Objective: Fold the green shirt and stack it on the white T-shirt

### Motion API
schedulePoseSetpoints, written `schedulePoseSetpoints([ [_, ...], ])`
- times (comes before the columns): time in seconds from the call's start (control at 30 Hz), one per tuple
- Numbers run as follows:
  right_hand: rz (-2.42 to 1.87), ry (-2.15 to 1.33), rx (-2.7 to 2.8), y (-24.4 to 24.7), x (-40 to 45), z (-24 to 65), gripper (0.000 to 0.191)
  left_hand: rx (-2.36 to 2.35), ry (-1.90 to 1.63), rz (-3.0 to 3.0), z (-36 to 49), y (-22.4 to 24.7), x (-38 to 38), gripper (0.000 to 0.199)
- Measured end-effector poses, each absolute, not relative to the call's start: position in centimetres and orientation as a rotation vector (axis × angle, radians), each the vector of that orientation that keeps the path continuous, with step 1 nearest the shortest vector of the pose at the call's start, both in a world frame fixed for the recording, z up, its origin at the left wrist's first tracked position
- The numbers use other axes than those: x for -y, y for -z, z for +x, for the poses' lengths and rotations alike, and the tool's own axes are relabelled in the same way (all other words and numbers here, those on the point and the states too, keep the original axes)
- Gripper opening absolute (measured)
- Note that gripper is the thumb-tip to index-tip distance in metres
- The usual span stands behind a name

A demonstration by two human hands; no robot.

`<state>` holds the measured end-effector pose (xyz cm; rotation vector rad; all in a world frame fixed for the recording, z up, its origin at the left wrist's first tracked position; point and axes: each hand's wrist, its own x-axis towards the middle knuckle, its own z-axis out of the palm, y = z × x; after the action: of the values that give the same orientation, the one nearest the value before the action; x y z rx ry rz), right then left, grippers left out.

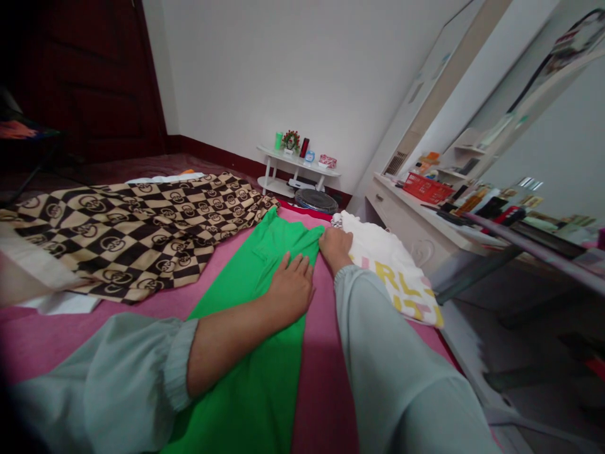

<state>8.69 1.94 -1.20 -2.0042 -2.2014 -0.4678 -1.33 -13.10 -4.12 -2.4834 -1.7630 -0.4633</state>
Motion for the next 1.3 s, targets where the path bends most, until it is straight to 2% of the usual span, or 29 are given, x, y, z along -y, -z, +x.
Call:
schedulePoseSetpoints([
  [0.13,-1.965,0.481,2.275,1.4,-1.8,8.7,0.032,1.774,0.49,-2.534,-1.6,4.1,13.1,0.051],
  [0.3,-1.849,0.417,2.071,0.5,-0.2,8.8,0.028,1.739,0.51,-2.574,-1.9,3.9,13.2,0.051],
  [0.43,-1.609,0.203,2.325,0.7,0.9,8.9,0.026,1.727,0.629,-2.576,-1.8,4.2,13.2,0.049],
  [0.53,-1.529,0.01,2.525,0.7,1.4,9.2,0.03,1.737,0.927,-2.563,-2.1,4.3,12.8,0.046],
  [0.73,-1.363,-0.036,2.46,0.2,7.2,11.3,0.032,1.961,1.901,-2.356,-4.2,3.7,10.7,0.035],
  [0.87,-1.116,-0.116,2.438,1.7,15.0,12.6,0.034,2.028,2.201,-2.221,-4.7,3.8,10.2,0.038],
  [0.93,-1.047,-0.173,2.445,2.6,18.6,13.0,0.034,1.998,2.146,-2.294,-4.8,3.9,10.9,0.04],
  [1.13,-0.992,-0.262,2.438,3.2,25.5,14.4,0.037,1.751,1.656,-2.748,-8.1,4.1,16.4,0.045],
  [1.3,-0.893,-0.288,2.448,2.7,28.0,14.9,0.034,1.503,1.321,-3.122,-12.7,3.5,22.6,0.035],
])
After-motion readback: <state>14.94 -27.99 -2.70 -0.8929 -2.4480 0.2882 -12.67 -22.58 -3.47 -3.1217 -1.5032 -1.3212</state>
